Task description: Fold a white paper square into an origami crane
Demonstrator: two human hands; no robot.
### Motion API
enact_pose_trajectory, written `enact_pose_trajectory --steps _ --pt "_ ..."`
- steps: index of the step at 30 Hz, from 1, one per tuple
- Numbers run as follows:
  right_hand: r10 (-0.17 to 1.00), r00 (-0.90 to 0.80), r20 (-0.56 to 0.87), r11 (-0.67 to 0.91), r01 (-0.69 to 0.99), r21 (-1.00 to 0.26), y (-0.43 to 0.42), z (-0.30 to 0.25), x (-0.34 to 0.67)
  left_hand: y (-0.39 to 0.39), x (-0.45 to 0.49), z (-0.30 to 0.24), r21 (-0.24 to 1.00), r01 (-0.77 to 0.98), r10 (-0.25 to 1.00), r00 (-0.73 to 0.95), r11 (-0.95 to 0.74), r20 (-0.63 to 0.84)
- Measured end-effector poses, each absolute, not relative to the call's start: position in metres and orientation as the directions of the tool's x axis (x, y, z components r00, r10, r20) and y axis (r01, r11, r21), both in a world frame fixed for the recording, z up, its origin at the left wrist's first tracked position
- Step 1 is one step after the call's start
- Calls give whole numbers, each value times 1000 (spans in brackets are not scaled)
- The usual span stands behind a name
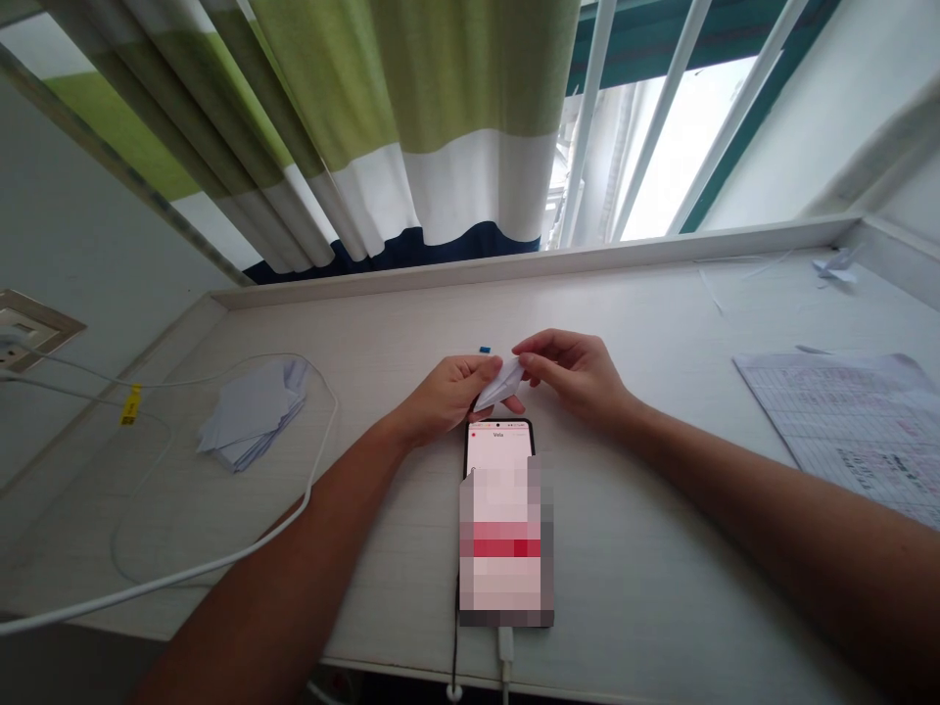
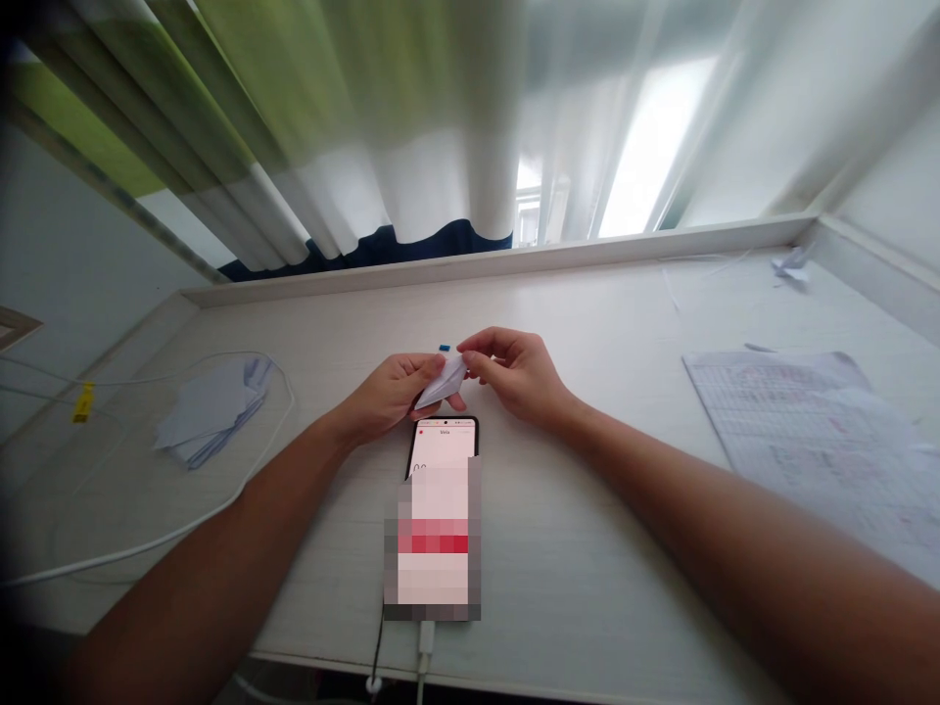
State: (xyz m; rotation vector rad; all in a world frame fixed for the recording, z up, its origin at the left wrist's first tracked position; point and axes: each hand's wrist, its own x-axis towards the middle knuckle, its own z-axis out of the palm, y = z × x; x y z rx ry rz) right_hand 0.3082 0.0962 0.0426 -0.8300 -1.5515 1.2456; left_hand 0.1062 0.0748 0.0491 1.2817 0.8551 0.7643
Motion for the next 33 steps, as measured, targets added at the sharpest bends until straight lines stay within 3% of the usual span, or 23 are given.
enact_pose_trajectory --steps 10,14,24,33 --pt "879 -443 174 118 -151 -981 103 42 312 73 109 50 992 -33 899 429 118 -93" --pt "822 -535 193 137 -142 -980 100 45 312 72 111 53 997 -53 914 405 62 -36" --pt "794 -569 217 201 -91 -975 102 42 311 72 113 42 997 -72 953 302 -21 42" --pt "797 -588 137 77 -126 -989 101 43 310 70 113 42 996 -91 929 371 23 12"
